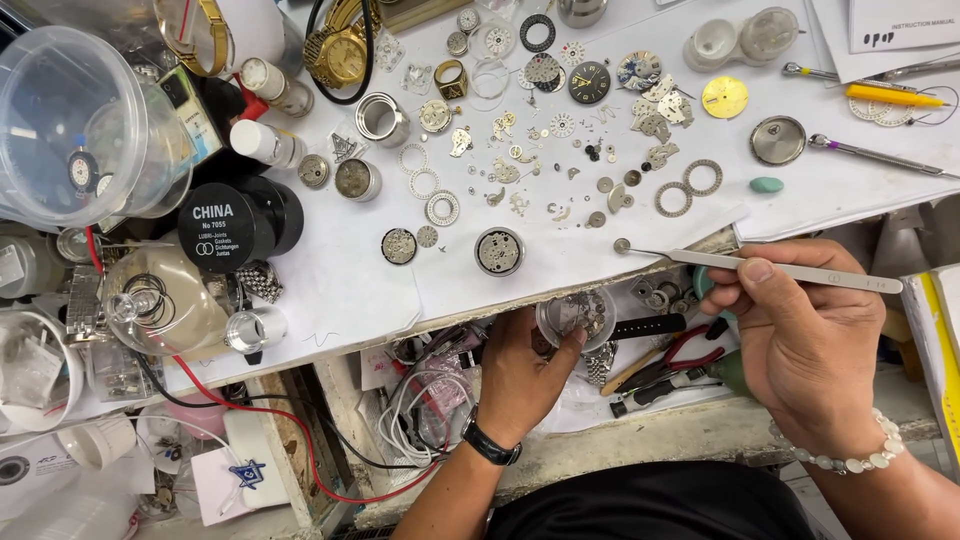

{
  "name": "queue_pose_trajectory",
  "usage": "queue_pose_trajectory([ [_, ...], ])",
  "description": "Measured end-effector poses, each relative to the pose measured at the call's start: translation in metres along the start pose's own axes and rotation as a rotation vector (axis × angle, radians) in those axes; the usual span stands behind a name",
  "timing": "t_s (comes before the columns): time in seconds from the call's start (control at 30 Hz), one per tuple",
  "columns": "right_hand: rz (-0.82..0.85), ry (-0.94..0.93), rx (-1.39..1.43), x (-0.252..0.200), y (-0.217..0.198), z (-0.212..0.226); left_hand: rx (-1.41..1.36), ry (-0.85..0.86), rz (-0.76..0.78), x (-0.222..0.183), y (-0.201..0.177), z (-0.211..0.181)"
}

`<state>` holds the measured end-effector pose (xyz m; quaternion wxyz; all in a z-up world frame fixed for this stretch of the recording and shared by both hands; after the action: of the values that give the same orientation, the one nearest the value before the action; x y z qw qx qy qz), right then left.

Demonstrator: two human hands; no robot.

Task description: The person uses tweezers to carefully pick up various tiny watch parts like gears and screws from a cluttered workbench and places them into a small plastic container for cleaning or organization, occasionally using an air puffer to blow away dust.

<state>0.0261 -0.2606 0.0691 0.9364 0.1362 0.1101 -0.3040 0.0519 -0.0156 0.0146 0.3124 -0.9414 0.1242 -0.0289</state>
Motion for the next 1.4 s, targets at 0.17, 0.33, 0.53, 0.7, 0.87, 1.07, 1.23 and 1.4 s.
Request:
queue_pose_trajectory([
  [0.17, 0.010, -0.017, 0.000, 0.000, 0.000, -0.001, 0.005, 0.012, -0.006, 0.000, -0.001, -0.001],
  [0.33, -0.010, -0.015, 0.005, 0.000, 0.000, -0.001, 0.006, 0.008, -0.002, 0.001, -0.001, -0.002],
  [0.53, -0.002, -0.009, 0.009, -0.002, 0.001, 0.001, -0.028, 0.019, 0.005, 0.002, -0.003, -0.005],
  [0.7, 0.033, -0.038, -0.051, -0.002, 0.000, 0.000, -0.032, 0.005, 0.008, 0.002, -0.005, -0.006],
  [0.87, 0.059, -0.042, -0.044, -0.003, 0.001, -0.001, -0.053, 0.023, -0.011, 0.002, -0.007, -0.007],
  [1.07, -0.010, 0.014, -0.117, -0.004, 0.000, -0.001, -0.040, 0.014, 0.008, 0.000, -0.006, -0.006],
  [1.23, 0.037, -0.034, -0.068, -0.004, 0.000, -0.001, -0.035, 0.004, 0.026, 0.001, -0.007, -0.008],
  [1.4, 0.030, -0.040, -0.076, -0.004, 0.000, -0.001, -0.030, 0.006, 0.022, 0.001, -0.007, -0.007],
])
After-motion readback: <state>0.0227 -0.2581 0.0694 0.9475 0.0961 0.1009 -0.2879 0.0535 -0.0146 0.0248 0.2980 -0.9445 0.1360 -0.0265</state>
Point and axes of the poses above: each hand's wrist, its own x-axis towards the middle knuckle, its own y-axis out of the palm, z = x × y, the point moved 5 cm from there along x, towards the middle knuckle, and after that the axes turned 2 degrees about -x, right-handed, at the moved point
